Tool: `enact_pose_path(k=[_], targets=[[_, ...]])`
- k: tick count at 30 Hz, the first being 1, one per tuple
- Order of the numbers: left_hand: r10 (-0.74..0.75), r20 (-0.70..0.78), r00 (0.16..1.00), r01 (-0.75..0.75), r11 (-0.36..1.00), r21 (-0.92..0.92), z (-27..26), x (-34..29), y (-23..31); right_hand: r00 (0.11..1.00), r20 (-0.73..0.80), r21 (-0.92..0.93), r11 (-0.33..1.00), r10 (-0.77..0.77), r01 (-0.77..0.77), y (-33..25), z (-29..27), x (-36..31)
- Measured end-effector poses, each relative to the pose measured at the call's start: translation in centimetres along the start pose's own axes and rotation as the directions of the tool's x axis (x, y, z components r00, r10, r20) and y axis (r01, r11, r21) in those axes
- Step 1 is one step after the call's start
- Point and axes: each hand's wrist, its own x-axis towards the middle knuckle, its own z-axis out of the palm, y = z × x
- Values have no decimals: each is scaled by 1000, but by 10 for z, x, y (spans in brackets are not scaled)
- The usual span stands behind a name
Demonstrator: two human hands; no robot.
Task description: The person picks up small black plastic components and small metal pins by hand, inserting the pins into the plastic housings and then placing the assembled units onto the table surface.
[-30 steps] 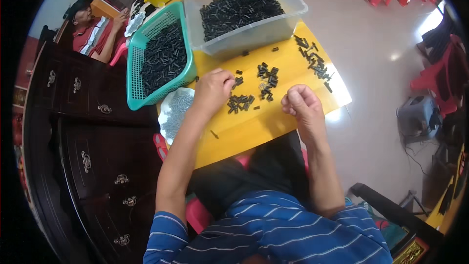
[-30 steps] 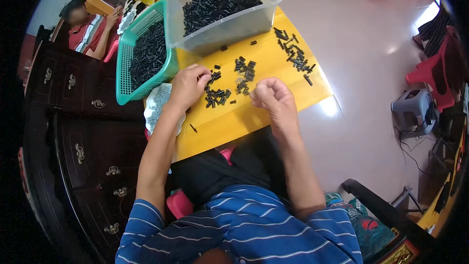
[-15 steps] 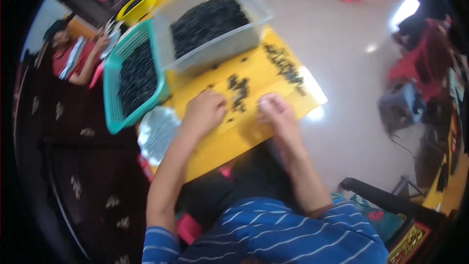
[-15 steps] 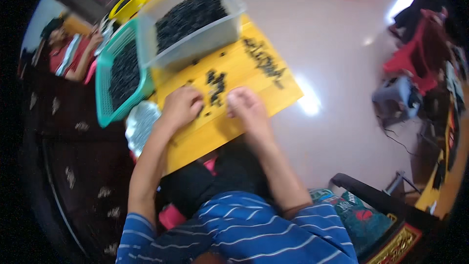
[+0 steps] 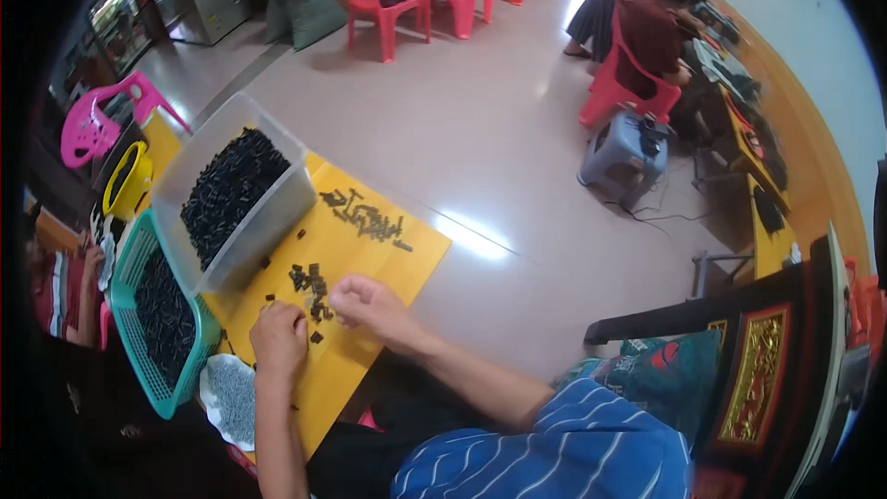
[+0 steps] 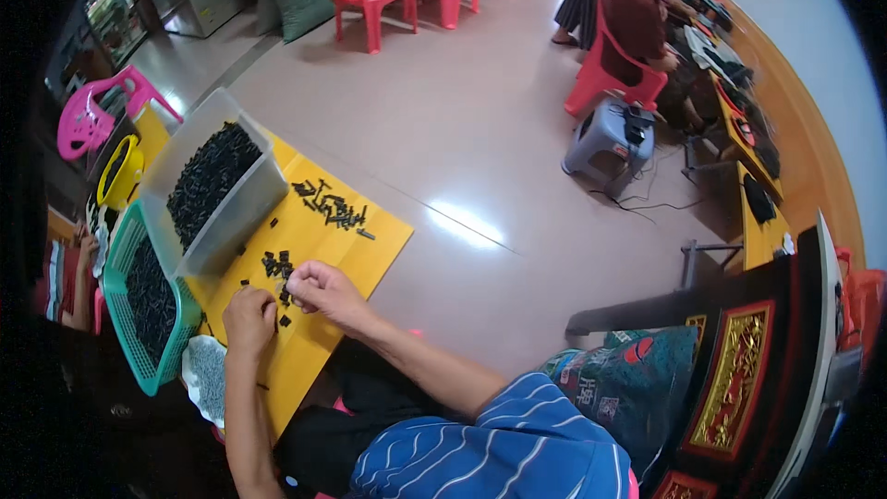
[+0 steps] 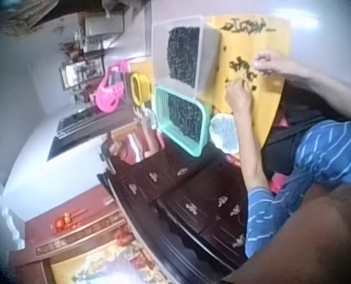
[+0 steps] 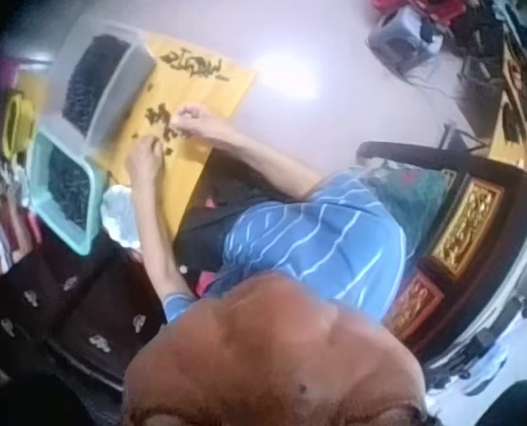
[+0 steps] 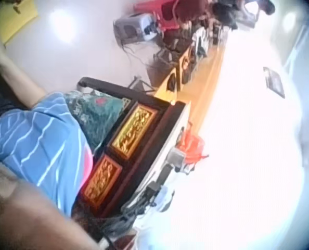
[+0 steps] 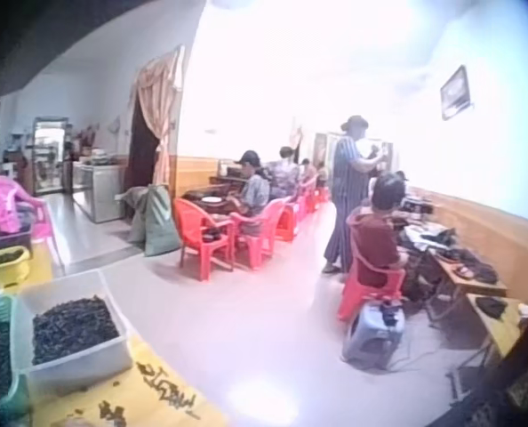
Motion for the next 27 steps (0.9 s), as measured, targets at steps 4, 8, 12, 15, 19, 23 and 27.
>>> enact_pose_path(k=[4, 8, 12, 15, 19, 23, 27], targets=[[90, -59, 994, -87, 994, 59, 5, 6, -1, 1000, 19, 21, 1000, -18, 18, 3, -1, 3], [106, -66, 992, -101, 991, 84, 8, 9, -9, 999, 46, 26, 1000, -16, 15, 6, 1, 5], [15, -113, 993, -18, 999, -28, -4, 4, -3, 993, 114, -13, 1000, -7, 8, 15, -3, 5], [-77, -164, 983, 43, 979, -200, -27, -4, 13, 981, 191, -166, 984, -31, 64, 25, -3, 3], [-43, -220, 975, -25, 954, -298, -57, -24, 47, 974, 225, -322, 940, -38, 111, 27, 1, 0], [56, -223, 973, -101, 975, -197, -67, -33, 57, 925, 357, -185, 981, 128, -64, 18, 4, -4], [77, -186, 980, -115, 972, -206, -67, -39, 63, 864, 461, -186, 974, 202, -128, 15, 5, -6]])
